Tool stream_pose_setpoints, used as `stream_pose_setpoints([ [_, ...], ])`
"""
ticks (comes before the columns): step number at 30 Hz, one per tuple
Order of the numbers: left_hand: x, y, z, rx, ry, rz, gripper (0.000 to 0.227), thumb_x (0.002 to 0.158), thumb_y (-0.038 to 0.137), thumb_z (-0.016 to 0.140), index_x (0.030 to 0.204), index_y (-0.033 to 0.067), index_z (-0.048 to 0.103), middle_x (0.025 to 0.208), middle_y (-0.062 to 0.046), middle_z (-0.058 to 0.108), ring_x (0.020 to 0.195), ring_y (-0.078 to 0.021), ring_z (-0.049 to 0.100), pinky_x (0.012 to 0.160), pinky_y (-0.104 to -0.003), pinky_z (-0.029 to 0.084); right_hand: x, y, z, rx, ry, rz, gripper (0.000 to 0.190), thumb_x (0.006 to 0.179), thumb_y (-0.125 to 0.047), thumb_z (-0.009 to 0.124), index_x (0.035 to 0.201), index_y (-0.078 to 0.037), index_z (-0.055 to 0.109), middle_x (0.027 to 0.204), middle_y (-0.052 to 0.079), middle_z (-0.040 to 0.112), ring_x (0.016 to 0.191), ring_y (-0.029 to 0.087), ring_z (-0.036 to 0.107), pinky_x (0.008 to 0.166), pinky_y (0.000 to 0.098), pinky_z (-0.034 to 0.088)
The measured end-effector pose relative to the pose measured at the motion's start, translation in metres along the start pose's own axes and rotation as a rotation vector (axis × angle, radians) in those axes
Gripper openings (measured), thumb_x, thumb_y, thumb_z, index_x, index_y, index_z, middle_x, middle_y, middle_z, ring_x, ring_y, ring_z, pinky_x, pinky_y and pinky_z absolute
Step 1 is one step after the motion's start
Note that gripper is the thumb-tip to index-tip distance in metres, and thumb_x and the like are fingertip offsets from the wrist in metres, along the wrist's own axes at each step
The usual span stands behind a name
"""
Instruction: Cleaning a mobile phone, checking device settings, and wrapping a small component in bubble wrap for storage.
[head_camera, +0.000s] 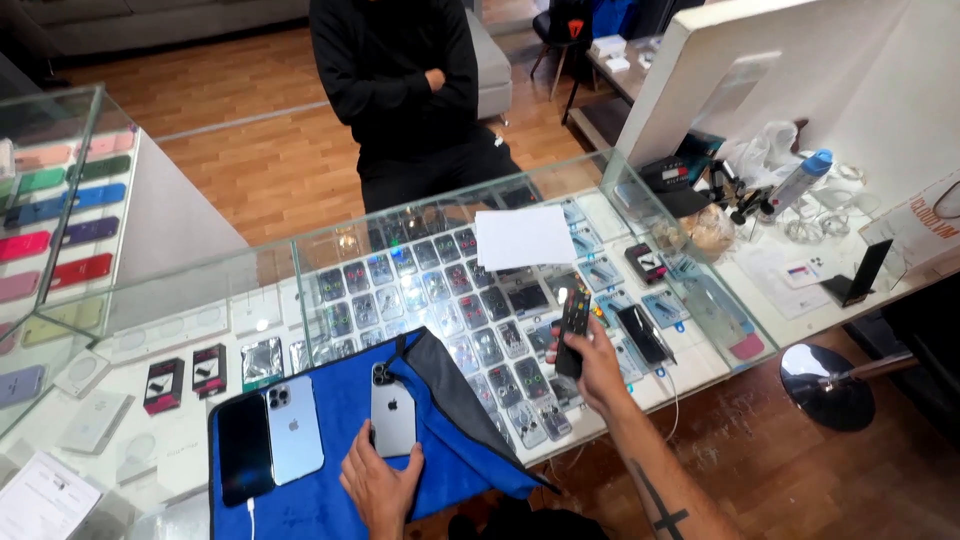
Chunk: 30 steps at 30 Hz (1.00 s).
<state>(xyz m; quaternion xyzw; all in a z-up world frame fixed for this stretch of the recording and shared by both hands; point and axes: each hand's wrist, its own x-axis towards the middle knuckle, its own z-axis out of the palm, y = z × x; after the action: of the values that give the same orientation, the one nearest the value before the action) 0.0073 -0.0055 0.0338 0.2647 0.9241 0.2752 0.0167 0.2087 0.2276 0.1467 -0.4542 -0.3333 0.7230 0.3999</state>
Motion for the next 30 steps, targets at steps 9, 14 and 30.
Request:
stream_pose_setpoints([
  [9,0.000,0.017,-0.016,-0.082,0.144,0.207,0.082,0.057,0.028,0.077,0.129,0.0069,0.045,0.112,-0.013,0.052,0.099,-0.0314,0.048,0.084,-0.042,0.034,-0.001,-0.011,0.003,0.027,-0.291,-0.377,0.050,0.087,-0.010,0.053,0.133,-0.010,0.031,0.094,0.029,0.059,0.070,0.034,0.065,0.050,0.0455,0.060],
  [14,0.000,0.020,-0.017,-0.134,0.096,0.195,0.079,0.062,0.025,0.077,0.130,0.0054,0.042,0.116,-0.014,0.051,0.102,-0.0309,0.046,0.084,-0.040,0.031,-0.006,-0.012,0.008,-0.009,-0.264,-0.349,0.032,0.093,-0.022,0.043,0.121,-0.010,0.036,0.086,0.025,0.060,0.073,0.034,0.067,0.059,0.0490,0.062],
  [30,0.000,0.025,-0.020,-0.098,0.146,0.212,0.077,0.064,0.038,0.068,0.129,0.0042,0.044,0.119,-0.015,0.055,0.107,-0.0362,0.050,0.090,-0.048,0.036,-0.005,-0.025,0.010,-0.186,-0.026,-0.143,0.051,0.090,-0.028,0.028,0.055,0.001,0.052,0.045,0.015,0.051,0.035,0.022,0.048,0.038,0.0305,0.038],
])
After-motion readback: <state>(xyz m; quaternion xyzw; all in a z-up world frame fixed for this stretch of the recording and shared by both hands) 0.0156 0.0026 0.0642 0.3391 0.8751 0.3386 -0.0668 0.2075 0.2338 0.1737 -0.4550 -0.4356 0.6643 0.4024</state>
